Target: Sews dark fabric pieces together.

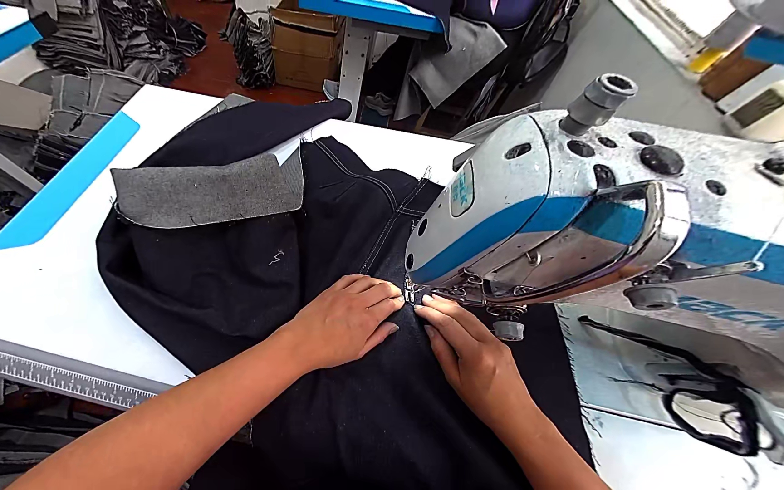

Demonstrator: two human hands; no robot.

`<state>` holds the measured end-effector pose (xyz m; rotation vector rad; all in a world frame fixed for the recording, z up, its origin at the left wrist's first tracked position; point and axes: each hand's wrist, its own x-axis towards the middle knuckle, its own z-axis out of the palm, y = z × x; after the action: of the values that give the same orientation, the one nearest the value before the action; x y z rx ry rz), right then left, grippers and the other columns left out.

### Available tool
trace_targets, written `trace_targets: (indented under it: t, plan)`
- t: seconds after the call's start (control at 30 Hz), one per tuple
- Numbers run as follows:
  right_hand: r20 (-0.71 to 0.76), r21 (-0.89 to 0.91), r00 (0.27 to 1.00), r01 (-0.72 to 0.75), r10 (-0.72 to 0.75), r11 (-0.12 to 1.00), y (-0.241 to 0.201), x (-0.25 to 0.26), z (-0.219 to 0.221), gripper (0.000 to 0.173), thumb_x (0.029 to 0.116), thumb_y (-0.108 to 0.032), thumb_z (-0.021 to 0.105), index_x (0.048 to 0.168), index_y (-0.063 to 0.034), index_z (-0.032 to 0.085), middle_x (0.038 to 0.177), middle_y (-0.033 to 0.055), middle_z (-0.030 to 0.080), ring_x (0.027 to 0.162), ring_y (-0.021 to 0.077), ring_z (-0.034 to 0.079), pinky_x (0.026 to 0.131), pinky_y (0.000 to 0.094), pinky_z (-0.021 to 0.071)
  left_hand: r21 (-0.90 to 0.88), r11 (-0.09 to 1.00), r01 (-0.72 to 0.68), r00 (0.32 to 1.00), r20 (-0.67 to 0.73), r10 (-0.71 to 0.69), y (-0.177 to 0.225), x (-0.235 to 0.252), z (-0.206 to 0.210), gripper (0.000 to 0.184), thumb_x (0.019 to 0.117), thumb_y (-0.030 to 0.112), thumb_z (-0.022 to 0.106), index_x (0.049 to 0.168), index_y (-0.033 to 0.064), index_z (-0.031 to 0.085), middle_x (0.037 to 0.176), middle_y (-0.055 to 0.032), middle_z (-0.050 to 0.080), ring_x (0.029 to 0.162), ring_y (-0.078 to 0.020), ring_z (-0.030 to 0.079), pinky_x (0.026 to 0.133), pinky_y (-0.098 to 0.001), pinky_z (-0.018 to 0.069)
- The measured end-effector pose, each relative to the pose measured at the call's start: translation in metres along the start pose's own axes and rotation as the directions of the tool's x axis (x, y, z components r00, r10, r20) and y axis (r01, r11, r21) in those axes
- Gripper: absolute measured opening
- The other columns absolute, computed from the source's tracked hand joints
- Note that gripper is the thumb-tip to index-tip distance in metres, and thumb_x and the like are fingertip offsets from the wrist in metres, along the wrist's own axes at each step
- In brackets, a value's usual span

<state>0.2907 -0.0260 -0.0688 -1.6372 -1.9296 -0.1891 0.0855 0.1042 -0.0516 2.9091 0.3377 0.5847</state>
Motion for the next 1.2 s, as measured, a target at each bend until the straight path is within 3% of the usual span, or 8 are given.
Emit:
trace_targets:
  t: [0.2,0.33,0.4,0.47,0.57,0.77,0.97,1.2]
  plan:
    - [-0.010,0.030,1.000,-0.014,0.015,0.999,0.000,0.001,-0.001,0.031,0.1030,-0.019,0.051,0.120,-0.0071,0.074,0.125,0.0101,0.072,0.121,0.0230,0.068,0.098,0.0352,0.0561,-0.006,1.000,-0.007,1.000,-0.003,0.007,-0.001,0.000,0.001,0.039,0.1053,0.030,0.049,0.129,0.0050,0.069,0.134,-0.0088,0.066,0.132,-0.0248,0.057,0.115,-0.0422,0.0400]
    - [0.007,0.294,0.959,-0.272,0.282,0.916,0.008,0.005,-0.021,0.054,0.1074,-0.041,0.036,0.108,-0.0026,0.074,0.102,0.0072,0.076,0.101,0.0100,0.071,0.087,0.0322,0.0566,0.067,0.987,0.144,0.988,0.050,-0.147,0.022,-0.001,-0.004,0.039,0.1059,0.030,0.050,0.132,0.0065,0.067,0.139,-0.0085,0.063,0.135,-0.0244,0.056,0.116,-0.0504,0.0389]
    - [0.005,0.397,0.939,-0.318,0.344,0.861,0.020,0.005,-0.024,0.066,0.1085,-0.048,0.025,0.098,-0.0004,0.070,0.093,0.0055,0.074,0.096,0.0034,0.070,0.085,0.0263,0.0565,0.114,0.931,0.346,0.913,0.186,-0.362,0.061,0.002,-0.010,0.052,0.1065,0.036,0.049,0.143,-0.0008,0.057,0.151,-0.0172,0.052,0.145,-0.0332,0.045,0.118,-0.0656,0.0273]
    - [-0.041,0.383,0.941,-0.296,0.336,0.875,0.020,0.008,-0.023,0.063,0.1096,-0.039,0.027,0.092,0.0004,0.072,0.087,0.0054,0.074,0.092,0.0033,0.071,0.085,0.0244,0.0572,0.135,0.868,0.478,0.805,0.326,-0.495,0.090,0.001,-0.010,0.072,0.1075,0.050,0.037,0.156,-0.0041,0.036,0.166,-0.0216,0.028,0.156,-0.0372,0.021,0.118,-0.0742,0.0081]
    - [-0.091,0.267,0.948,-0.272,0.305,0.924,0.017,0.016,-0.021,0.052,0.1079,-0.027,0.032,0.083,0.0003,0.068,0.079,0.0085,0.072,0.083,0.0085,0.072,0.077,0.0256,0.0557,0.170,0.855,0.489,0.844,0.153,-0.513,0.096,-0.014,0.011,0.077,0.1060,0.056,0.029,0.156,-0.0010,0.037,0.167,-0.0180,0.029,0.156,-0.0349,0.024,0.117,-0.0749,0.0098]
    - [-0.063,0.466,0.969,-0.182,0.237,0.866,0.030,0.006,-0.019,0.059,0.1116,-0.037,0.026,0.098,-0.0038,0.073,0.097,0.0000,0.078,0.098,0.0022,0.072,0.091,0.0236,0.0580,0.154,0.858,0.490,0.832,0.212,-0.513,0.093,-0.014,0.007,0.078,0.1066,0.057,0.025,0.159,0.0003,0.031,0.169,-0.0158,0.021,0.158,-0.0319,0.016,0.119,-0.0720,0.0035]
    - [-0.117,0.374,0.985,-0.074,0.126,0.924,0.026,0.004,-0.013,0.049,0.1096,-0.028,0.036,0.091,-0.0044,0.075,0.097,0.0026,0.078,0.104,0.0077,0.073,0.097,0.0260,0.0568,0.162,0.844,0.511,0.858,-0.047,-0.511,0.113,-0.031,0.016,0.077,0.1012,0.058,0.040,0.146,-0.0045,0.052,0.154,-0.0225,0.048,0.146,-0.0410,0.042,0.113,-0.0752,0.0237]
    - [-0.068,0.101,0.995,0.081,-0.075,0.992,0.042,0.011,-0.018,0.041,0.1039,-0.032,0.048,0.089,-0.0074,0.076,0.091,0.0055,0.077,0.090,0.0140,0.074,0.080,0.0281,0.0583,0.180,0.821,0.542,0.840,-0.142,-0.523,0.110,-0.056,0.019,0.096,0.0970,0.073,0.030,0.145,-0.0077,0.051,0.152,-0.0277,0.047,0.142,-0.0484,0.044,0.115,-0.0684,0.0297]
